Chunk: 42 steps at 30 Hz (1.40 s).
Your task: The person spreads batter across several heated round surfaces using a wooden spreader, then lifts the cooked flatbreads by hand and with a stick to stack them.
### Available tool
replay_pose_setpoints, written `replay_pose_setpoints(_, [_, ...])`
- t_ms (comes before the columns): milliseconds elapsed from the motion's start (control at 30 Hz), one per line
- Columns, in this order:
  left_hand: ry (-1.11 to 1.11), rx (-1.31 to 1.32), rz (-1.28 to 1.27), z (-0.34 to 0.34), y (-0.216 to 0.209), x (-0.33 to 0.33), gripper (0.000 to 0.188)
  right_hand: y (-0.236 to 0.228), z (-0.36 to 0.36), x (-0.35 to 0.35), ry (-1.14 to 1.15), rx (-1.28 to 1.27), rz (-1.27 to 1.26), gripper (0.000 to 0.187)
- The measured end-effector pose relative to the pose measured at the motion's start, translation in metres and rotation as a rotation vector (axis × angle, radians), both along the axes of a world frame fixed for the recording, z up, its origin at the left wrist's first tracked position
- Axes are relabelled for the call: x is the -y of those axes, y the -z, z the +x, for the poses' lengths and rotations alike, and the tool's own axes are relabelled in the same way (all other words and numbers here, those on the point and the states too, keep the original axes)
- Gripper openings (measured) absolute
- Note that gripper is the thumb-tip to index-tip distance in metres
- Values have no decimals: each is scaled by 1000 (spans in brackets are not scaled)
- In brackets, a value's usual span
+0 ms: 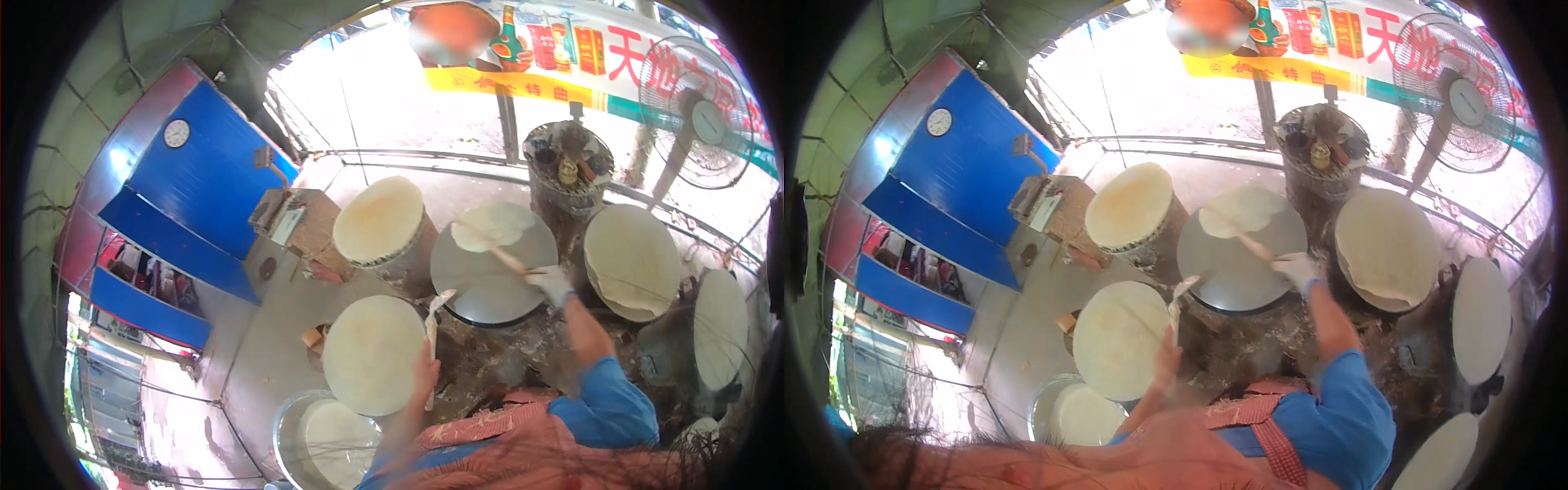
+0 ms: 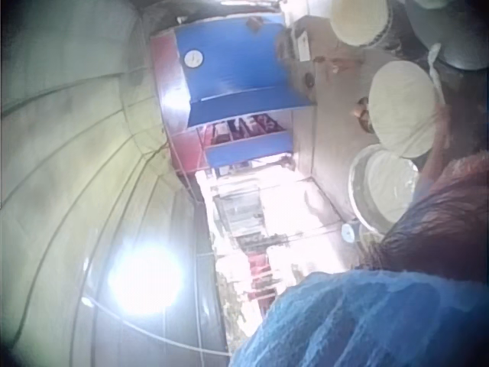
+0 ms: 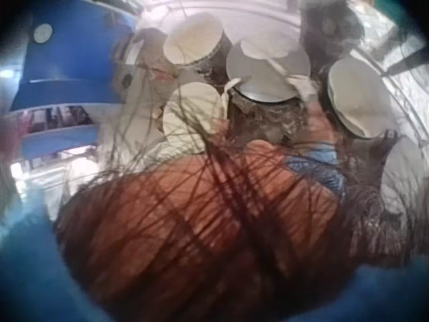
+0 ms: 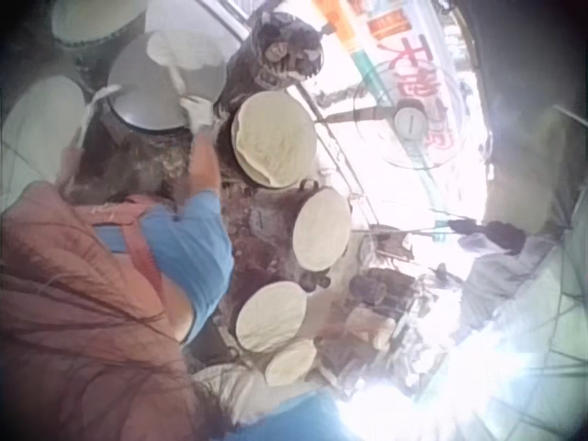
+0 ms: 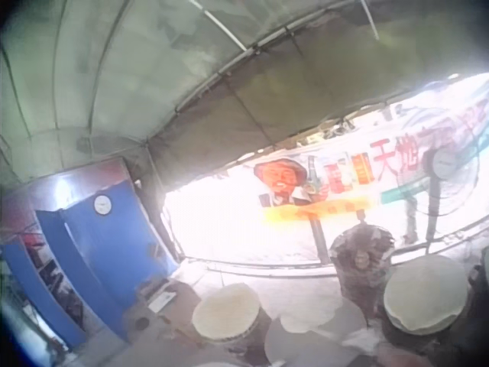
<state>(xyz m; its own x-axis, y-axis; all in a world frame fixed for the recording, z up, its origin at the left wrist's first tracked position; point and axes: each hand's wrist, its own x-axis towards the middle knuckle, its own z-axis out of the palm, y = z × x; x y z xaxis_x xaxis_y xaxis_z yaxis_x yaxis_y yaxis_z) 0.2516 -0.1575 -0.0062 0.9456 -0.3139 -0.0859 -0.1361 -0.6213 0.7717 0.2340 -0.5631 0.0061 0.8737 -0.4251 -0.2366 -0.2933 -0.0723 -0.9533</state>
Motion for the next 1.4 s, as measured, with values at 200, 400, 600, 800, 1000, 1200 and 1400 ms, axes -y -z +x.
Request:
replay_pose_setpoints(200, [-81,66,-40,-9,5,10,69,-19,10,-11,46,-174,392,17])
replay_pose_setpoints(400, [-174,-130,-101,-7,37,6,69,6,8,80,-66,71,336,24])
replay_pose_setpoints(600, [-253,-220,-238,-21,48,7,70,2,25,30,-162,-216,546,14])
replay_pose_setpoints(800, [-412,-386,-300,-75,-38,35,72,-19,44,115,-94,-119,487,14])
replay_pose_setpoints(1000, [-373,-341,-214,-128,34,0,76,29,42,90,-420,-263,435,16])
replay_pose_setpoints(1200, [-268,-395,-507,-179,116,-60,79,-48,107,110,-247,-177,277,13])
replay_pose_setpoints(1400, [-420,-431,-184,-173,37,-3,74,74,85,137,-765,-215,112,18])
